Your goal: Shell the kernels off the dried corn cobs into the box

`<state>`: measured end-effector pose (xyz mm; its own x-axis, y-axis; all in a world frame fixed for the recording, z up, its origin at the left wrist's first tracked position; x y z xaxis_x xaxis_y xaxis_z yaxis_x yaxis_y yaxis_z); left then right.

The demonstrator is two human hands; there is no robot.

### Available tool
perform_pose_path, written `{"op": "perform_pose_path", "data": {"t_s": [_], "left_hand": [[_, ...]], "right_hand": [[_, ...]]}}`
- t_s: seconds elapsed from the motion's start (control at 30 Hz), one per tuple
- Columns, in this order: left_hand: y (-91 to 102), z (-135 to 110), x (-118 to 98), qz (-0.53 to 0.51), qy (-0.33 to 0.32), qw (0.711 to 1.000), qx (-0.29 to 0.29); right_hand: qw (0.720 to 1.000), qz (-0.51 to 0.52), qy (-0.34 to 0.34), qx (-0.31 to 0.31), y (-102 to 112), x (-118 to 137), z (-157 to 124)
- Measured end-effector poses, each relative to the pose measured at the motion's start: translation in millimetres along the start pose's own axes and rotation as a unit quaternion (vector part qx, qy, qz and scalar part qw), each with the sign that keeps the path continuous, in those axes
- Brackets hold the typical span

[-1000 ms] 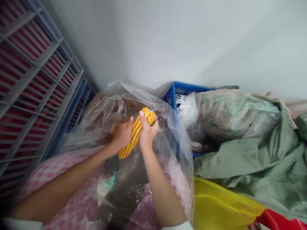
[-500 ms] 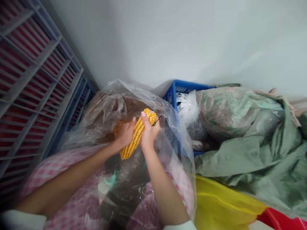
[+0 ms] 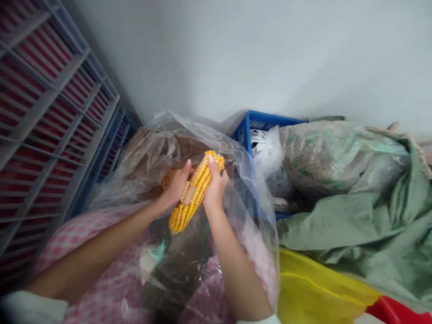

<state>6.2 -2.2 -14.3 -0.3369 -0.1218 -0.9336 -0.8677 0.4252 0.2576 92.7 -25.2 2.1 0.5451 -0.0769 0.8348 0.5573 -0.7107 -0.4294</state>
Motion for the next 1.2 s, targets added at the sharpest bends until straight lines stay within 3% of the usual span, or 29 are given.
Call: {"op": "perform_pose_path", "data": {"t_s": [0.1,0.27,0.4,0.47,0.53,0.6,0.7,0.77,0.97,1.2], "left_hand": [[7.7,5.0,-5.8,0.050,-0.014,0.999,0.004],[26.5,22.9,-3.3,0.029,0.017,0.999,0.043],[36.7,31.8,-1.9,0.100,-0.041,0.990,-0.085],[33.3,28.9,-5.9,0.045,-0.030,0.995,-0.089],[24.5,21.9,-11.6,-0.041,0.019,0.999,-0.012],[16.5,14.0,-18.0,-0.056,0.003,0.998,0.020],[12.5,7.2,-22.2,-0.010,-0.062,0.998,-0.032],[14.5,6.7,-21.0,0.023,-0.071,0.996,-0.058],[21.7,6.5,-17.0,0.085,-0.059,0.994,-0.041],[19.0,1.3,-15.7,0.083,-0.091,0.990,-0.071]], "right_hand": [[1.000,0.002,0.022,-0.009,-3.8,3.9,-0.7],[0.999,0.027,0.008,-0.015,-8.7,7.2,0.1],[0.999,-0.004,0.041,-0.028,-7.4,8.8,-0.7],[0.996,-0.043,0.079,-0.025,-7.0,8.7,-3.1],[0.990,-0.087,0.114,-0.009,-8.0,7.7,-6.5],[0.981,-0.133,0.142,0.009,-10.3,5.8,-10.3],[0.969,-0.187,0.157,0.028,-14.8,0.9,-14.3],[0.967,-0.202,0.149,0.039,-17.1,-3.1,-14.9],[0.973,-0.192,0.108,0.063,-18.2,-10.6,-12.3],[0.975,-0.176,0.121,0.061,-12.2,-14.3,-13.7]]}}
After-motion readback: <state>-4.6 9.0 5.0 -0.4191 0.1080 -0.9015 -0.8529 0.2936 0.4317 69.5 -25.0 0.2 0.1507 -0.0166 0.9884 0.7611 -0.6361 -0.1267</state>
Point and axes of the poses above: each hand's wrist, its own z-axis towards the middle knuckle, its own y-axis out of the back of the hand, x = y × z, the point moved 1 cm from there along z, towards the middle knuckle
